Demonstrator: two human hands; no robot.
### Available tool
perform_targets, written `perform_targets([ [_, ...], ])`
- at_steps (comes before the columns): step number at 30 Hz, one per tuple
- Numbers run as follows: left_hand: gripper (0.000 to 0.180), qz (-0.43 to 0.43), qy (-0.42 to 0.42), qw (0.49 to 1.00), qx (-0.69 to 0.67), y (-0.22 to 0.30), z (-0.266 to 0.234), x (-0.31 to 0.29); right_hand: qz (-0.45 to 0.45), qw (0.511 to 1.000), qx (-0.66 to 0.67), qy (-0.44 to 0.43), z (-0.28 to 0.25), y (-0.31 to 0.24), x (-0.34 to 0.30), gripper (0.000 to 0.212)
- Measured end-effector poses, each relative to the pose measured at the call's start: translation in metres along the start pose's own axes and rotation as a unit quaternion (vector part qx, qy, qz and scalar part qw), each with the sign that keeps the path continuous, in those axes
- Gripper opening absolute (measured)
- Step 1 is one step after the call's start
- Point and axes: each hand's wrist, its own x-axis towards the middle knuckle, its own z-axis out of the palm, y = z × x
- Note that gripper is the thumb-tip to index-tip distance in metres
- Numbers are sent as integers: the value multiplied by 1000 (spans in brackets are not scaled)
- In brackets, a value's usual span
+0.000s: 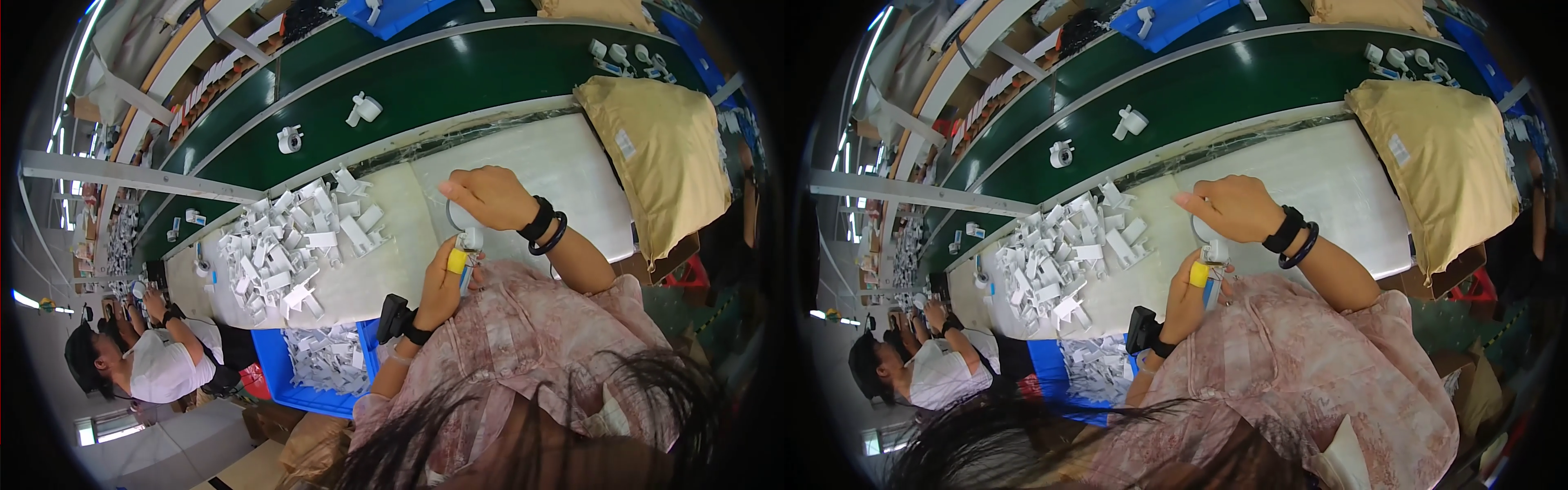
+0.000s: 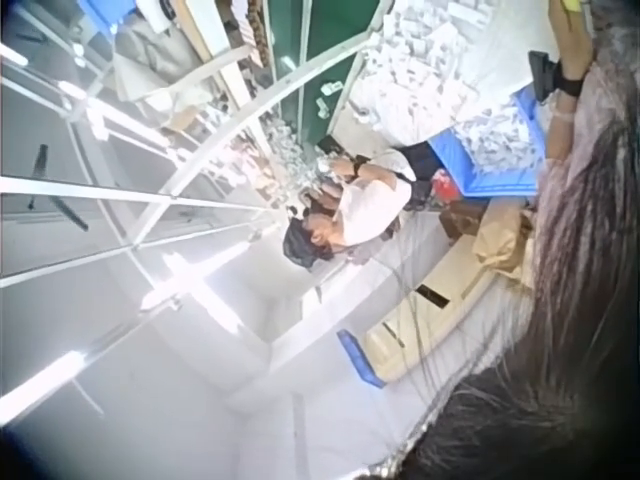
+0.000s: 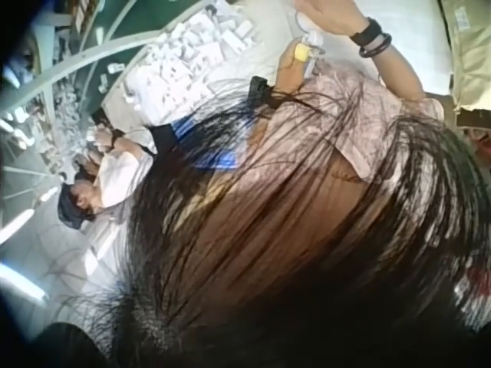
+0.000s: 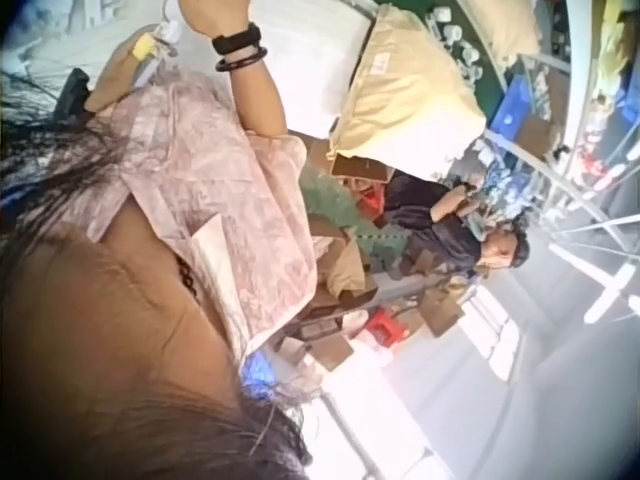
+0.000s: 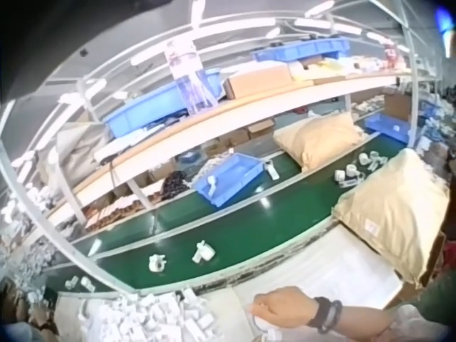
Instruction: The person assembles a handheld fan by inserting a battery into the handle, fitting the fan head onto the base, and pressing the components together. Once assembled, the person places the fan onto the conveyor belt and reaches for another set of components.
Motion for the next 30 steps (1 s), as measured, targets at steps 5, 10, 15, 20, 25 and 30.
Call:
perform_targets([
  [5,43,21,22,999,-21,-2,2,1,-20,996,-71,53,7,-5,7,63],
  [10,44,13,42,996,-81,4,-1,9,-21,988,-152,-14,17,-23,11,59],
  [15,46,-45,62,990,-116,16,-7,19,-45,981,-182,43,30,-25,13,55],
  [20,46,-44,52,992,-110,18,-17,33,-41,990,-130,47,30,-23,18,50],
  [25,42,8,79,966,-246,15,-26,43,-112,964,138,198,39,-3,15,30],
  [30,41,56,142,952,-266,22,-33,45,-36,952,272,138,46,5,-25,31],
])
